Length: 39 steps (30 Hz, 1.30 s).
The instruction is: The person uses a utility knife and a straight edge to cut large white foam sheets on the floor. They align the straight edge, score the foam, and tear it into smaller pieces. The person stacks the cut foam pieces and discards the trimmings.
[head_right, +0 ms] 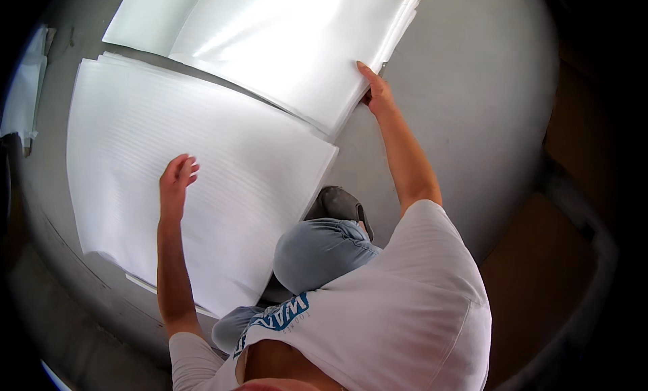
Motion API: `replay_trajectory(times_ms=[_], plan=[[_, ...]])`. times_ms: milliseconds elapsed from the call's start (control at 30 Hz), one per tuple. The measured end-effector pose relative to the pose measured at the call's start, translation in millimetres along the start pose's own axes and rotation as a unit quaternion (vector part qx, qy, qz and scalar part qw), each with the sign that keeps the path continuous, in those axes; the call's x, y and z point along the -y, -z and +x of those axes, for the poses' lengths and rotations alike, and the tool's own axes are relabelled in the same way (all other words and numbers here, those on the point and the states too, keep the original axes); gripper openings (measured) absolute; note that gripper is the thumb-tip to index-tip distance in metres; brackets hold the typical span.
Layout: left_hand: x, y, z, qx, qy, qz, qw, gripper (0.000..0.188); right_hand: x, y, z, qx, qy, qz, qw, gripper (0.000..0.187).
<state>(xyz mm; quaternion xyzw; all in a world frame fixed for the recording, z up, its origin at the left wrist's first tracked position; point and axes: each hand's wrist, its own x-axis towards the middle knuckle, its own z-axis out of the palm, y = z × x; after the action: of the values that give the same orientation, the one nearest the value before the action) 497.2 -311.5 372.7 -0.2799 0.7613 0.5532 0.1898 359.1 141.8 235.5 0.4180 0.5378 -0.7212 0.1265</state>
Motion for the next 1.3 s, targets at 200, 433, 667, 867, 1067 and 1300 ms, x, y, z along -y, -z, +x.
replay_trajectory(times_ms=[200,433,667,867,1067,1300], plan=[[1,-128,43,0.103,0.031,-0.105,0.989,0.058,12,-24,-36,0.113,0.172,0.098,0.974,0.05],[-12,-152,63,0.231,0.18,-0.453,0.842,0.119,94,-81,-98,0.175,0.249,0.111,0.946,0.037],[-64,-138,84,0.172,0.049,-0.562,0.808,0.107,130,-95,-133,0.211,0.249,0.07,0.943,0.046],[-63,-133,106,0.071,0.073,-0.559,0.823,0.047,137,-63,-174,0.193,0.276,0.003,0.942,0.054],[-54,-117,133,0.139,0.023,-0.544,0.827,0.055,162,13,-212,0.103,0.301,0.02,0.948,0.043],[-36,-170,168,0.059,0.049,-0.545,0.835,0.061,160,179,-140,0.016,0.341,-0.008,0.94,0.04]])
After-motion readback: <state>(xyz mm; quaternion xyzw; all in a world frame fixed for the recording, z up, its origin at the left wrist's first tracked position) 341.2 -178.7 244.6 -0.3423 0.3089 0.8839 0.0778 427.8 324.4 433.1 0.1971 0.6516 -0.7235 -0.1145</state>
